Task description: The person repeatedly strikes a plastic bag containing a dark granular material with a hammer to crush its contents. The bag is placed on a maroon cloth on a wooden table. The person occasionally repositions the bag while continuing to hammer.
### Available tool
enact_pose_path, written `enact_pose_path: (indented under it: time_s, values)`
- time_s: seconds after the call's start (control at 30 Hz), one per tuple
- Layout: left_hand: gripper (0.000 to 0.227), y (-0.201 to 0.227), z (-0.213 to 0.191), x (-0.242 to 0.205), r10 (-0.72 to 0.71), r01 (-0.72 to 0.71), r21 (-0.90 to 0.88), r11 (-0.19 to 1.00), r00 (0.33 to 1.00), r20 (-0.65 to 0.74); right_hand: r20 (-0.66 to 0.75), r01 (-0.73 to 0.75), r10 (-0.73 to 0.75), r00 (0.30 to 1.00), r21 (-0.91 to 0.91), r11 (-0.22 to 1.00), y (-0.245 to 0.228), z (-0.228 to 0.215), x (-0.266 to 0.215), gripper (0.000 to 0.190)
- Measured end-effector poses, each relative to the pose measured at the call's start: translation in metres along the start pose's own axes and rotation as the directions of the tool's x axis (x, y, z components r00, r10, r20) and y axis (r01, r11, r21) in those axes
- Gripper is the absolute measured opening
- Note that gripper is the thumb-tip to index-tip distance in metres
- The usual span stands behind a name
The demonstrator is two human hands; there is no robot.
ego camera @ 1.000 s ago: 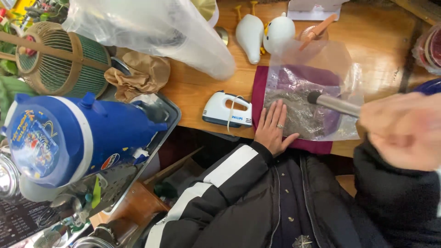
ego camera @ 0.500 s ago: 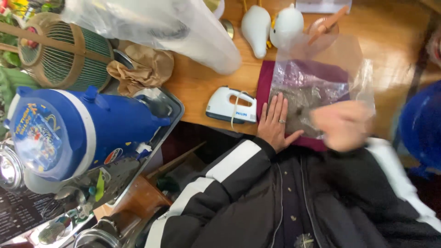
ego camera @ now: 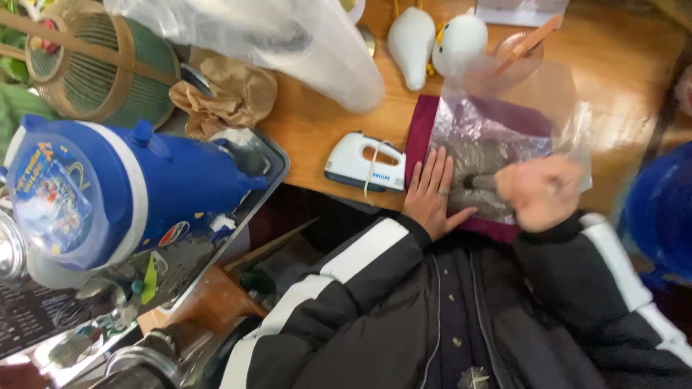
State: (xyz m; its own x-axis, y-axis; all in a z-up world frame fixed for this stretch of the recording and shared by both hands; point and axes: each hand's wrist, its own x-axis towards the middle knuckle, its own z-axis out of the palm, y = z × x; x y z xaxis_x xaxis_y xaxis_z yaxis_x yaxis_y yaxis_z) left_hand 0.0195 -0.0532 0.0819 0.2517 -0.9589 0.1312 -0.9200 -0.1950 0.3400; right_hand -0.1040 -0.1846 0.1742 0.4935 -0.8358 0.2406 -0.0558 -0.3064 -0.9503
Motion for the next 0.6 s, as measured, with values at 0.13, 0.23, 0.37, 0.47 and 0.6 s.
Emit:
enact_pose_path:
  time_s: [0.13, 0.23, 0.37, 0.47, 0.6]
  values:
    - [0.104, -0.002, -0.001, 0.004, 0.007, -0.006, -0.002, 1.000, 0.999, 0.033, 0.221, 0.002, -0.008, 0.975, 0.027, 1.000, -0.010, -0.093, 0.027, 0.014]
    - [0.103, 0.000, -0.003, -0.001, 0.013, -0.012, -0.043, 0.999, 1.000, 0.025, 0.314, -0.058, 0.060, 0.948, -0.017, 0.998, 0.000, -0.149, 0.006, 0.015]
    - [0.101, -0.001, 0.004, 0.002, 0.023, -0.024, -0.055, 0.998, 0.999, -0.028, -0.037, -0.520, 0.534, 0.845, 0.180, 0.835, 0.019, -0.166, -0.023, 0.040]
    - [0.102, -0.001, 0.003, 0.002, 0.033, -0.033, -0.085, 0.996, 0.999, 0.002, -0.316, -0.691, 0.674, 0.668, 0.073, 0.719, 0.035, -0.151, -0.073, 0.043]
    - [0.102, 0.003, -0.004, 0.009, 0.054, -0.048, -0.110, 0.993, 0.997, 0.047, -0.297, -0.856, 0.858, 0.419, 0.186, 0.482, 0.087, -0.124, -0.117, 0.032]
